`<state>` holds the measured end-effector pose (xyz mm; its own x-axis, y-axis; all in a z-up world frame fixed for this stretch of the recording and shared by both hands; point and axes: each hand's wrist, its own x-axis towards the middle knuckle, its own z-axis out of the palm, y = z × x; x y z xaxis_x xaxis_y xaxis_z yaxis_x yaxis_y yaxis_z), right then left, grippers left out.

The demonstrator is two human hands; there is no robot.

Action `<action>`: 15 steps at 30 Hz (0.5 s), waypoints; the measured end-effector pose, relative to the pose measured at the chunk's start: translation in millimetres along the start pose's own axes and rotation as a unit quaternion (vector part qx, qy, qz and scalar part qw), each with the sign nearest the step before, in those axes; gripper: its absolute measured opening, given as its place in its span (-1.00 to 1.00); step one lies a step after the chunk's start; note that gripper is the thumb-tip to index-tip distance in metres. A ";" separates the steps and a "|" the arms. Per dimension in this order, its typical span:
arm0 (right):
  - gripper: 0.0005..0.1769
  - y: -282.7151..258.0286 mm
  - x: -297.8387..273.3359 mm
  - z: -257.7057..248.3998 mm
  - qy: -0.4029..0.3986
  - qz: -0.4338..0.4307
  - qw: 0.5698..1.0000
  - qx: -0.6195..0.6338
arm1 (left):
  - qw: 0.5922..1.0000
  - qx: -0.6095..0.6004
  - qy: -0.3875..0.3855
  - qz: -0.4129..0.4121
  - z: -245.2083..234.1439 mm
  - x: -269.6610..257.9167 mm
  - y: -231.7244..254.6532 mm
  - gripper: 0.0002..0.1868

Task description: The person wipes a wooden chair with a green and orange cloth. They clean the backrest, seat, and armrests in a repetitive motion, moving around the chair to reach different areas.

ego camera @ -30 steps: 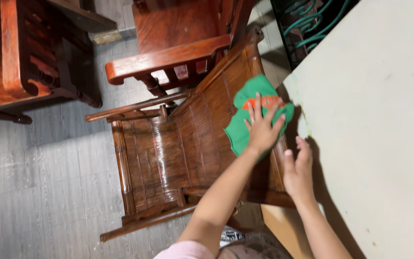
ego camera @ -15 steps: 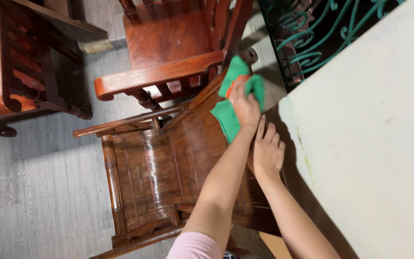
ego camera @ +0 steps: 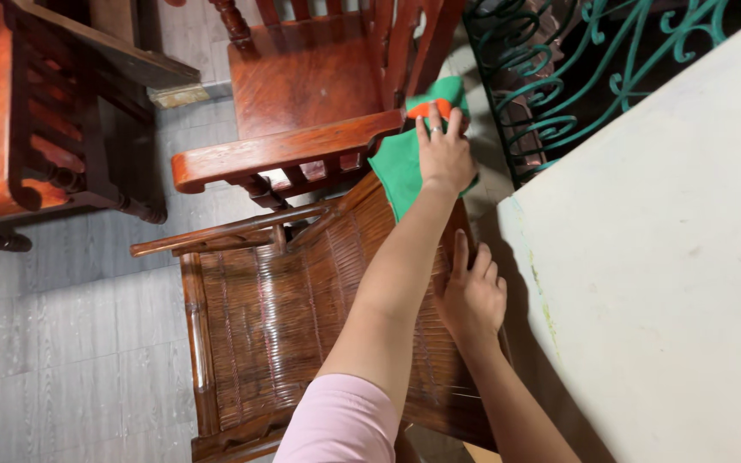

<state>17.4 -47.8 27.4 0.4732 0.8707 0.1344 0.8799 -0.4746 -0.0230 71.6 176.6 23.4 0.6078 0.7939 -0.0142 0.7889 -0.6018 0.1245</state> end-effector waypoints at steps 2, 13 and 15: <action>-0.12 0.3 4.5 -0.4 -0.018 0.013 1.000 0.009 | 0.999 0.026 0.041 -0.011 11.9 5.2 6.2 -0.55; -0.04 -3.2 7.2 -13.4 -0.044 0.004 0.999 0.002 | 0.991 -0.088 0.101 -0.007 30.6 -17.3 -1.5 -0.49; 0.05 -4.0 7.4 -15.1 -0.081 0.008 0.997 -0.015 | 0.954 -0.236 0.183 -0.010 47.6 -37.0 -7.2 -0.30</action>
<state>16.7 -41.4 43.4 0.4907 0.8709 -0.0270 0.8713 -0.4907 0.0071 47.7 147.5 -24.2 0.4530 0.8338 0.3155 0.6192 -0.5489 0.5615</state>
